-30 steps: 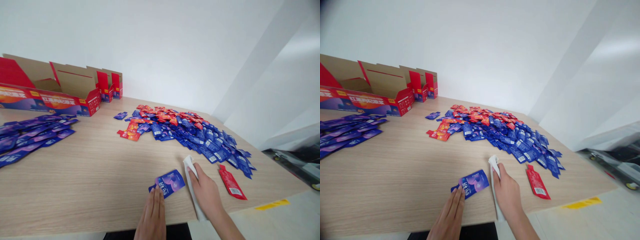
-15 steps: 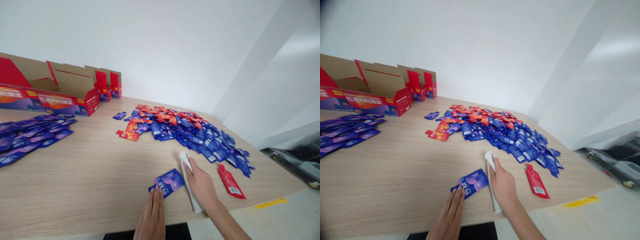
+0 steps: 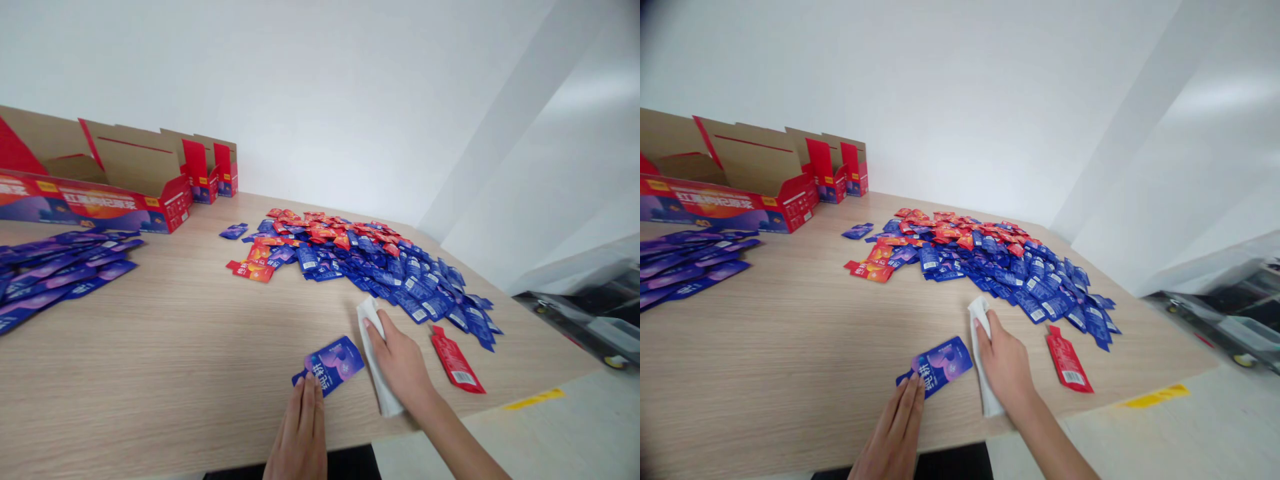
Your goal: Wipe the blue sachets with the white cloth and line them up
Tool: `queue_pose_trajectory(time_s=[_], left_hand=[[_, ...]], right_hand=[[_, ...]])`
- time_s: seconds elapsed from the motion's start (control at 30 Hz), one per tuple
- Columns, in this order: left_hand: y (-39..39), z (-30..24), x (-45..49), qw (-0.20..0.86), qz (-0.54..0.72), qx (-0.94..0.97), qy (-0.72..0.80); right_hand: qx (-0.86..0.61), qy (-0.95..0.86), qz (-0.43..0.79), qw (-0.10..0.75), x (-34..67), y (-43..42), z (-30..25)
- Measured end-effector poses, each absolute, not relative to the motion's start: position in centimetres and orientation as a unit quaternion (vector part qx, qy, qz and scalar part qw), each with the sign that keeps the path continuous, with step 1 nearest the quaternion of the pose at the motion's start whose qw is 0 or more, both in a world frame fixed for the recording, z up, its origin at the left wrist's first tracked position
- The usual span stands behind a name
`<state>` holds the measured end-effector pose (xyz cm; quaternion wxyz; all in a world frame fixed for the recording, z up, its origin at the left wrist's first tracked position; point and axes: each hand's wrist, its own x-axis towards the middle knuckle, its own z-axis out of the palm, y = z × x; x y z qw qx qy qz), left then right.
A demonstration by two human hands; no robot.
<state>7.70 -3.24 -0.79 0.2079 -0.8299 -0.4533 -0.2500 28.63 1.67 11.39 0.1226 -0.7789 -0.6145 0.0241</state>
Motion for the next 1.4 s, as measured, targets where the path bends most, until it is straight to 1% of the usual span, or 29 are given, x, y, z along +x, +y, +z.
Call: queue_pose_trajectory(time_s=[0.1,0.17,0.2,0.3,0.4,0.47,0.53,0.6,0.63,0.7,0.77,0.83,0.9,0.93,1.0,1.07,1.1,1.17,1.27,1.33,1.4], left_hand=[[-3.0,-1.1,7.6,0.220,-0.252,-0.832,-0.442],[-2.6,-1.3,7.2,0.237,-0.251,-0.841,-0.416],[-2.4,-1.4,7.0,0.243,-0.248,-0.846,-0.406],[-2.1,-1.6,6.7,0.245,-0.237,-0.852,-0.397],[-2.3,-1.9,7.2,0.249,-0.238,-0.843,-0.413],[-2.5,-2.0,7.5,0.250,-0.236,-0.836,-0.427],[-2.5,-2.0,7.5,0.255,-0.238,-0.836,-0.424],[-2.3,-1.9,7.3,0.260,-0.236,-0.842,-0.410],[-2.2,-1.9,7.2,0.261,-0.233,-0.845,-0.404],[-2.1,-1.8,6.9,0.258,-0.224,-0.851,-0.399],[-2.0,-1.9,6.8,0.255,-0.224,-0.852,-0.399],[-2.1,-2.2,7.0,0.254,-0.229,-0.845,-0.410],[-2.4,-2.4,7.3,0.254,-0.237,-0.838,-0.421],[-2.5,-2.5,7.5,0.251,-0.237,-0.836,-0.426],[-2.8,-2.4,7.6,0.243,-0.231,-0.837,-0.433],[-2.9,-1.9,7.4,0.235,-0.224,-0.837,-0.441],[-2.8,-1.7,7.3,0.234,-0.222,-0.839,-0.438],[-2.7,-1.2,7.1,0.239,-0.227,-0.847,-0.418],[-2.4,-1.2,7.1,0.249,-0.230,-0.849,-0.406],[-2.4,-1.5,7.3,0.253,-0.229,-0.843,-0.416],[-2.5,-1.7,7.4,0.252,-0.231,-0.840,-0.421]], right_hand=[[-0.654,-0.736,0.074,0.163,25.4,0.1,10.6],[-0.606,-0.778,0.075,0.147,24.5,0.0,9.8],[-0.622,-0.769,0.065,0.133,24.8,0.4,9.6],[-0.738,-0.667,0.035,0.098,27.7,2.4,9.6],[-0.786,-0.610,0.019,0.093,29.6,3.1,10.5],[-0.765,-0.630,0.028,0.134,28.7,2.3,11.0],[-0.692,-0.699,0.065,0.168,26.8,1.2,11.0],[-0.621,-0.763,0.088,0.155,25.4,0.6,10.7],[-0.620,-0.769,0.084,0.130,25.3,0.8,10.5],[-0.681,-0.725,0.058,0.088,26.4,1.9,10.3],[-0.757,-0.649,0.036,0.071,28.5,3.3,10.4],[-0.795,-0.602,0.017,0.071,29.9,3.8,10.8],[-0.792,-0.603,0.013,0.093,29.6,3.1,11.0],[-0.766,-0.632,0.029,0.110,28.7,2.4,11.0],[-0.667,-0.730,0.074,0.131,26.5,0.9,10.6],[-0.589,-0.793,0.095,0.119,25.1,0.2,10.1],[-0.599,-0.790,0.086,0.103,25.1,0.4,9.9],[-0.688,-0.720,0.049,0.078,26.4,1.5,9.9],[-0.782,-0.619,0.015,0.069,29.2,3.3,10.6],[-0.786,-0.612,0.009,0.087,29.4,3.1,11.1],[-0.740,-0.660,0.026,0.126,27.9,1.9,11.3]])
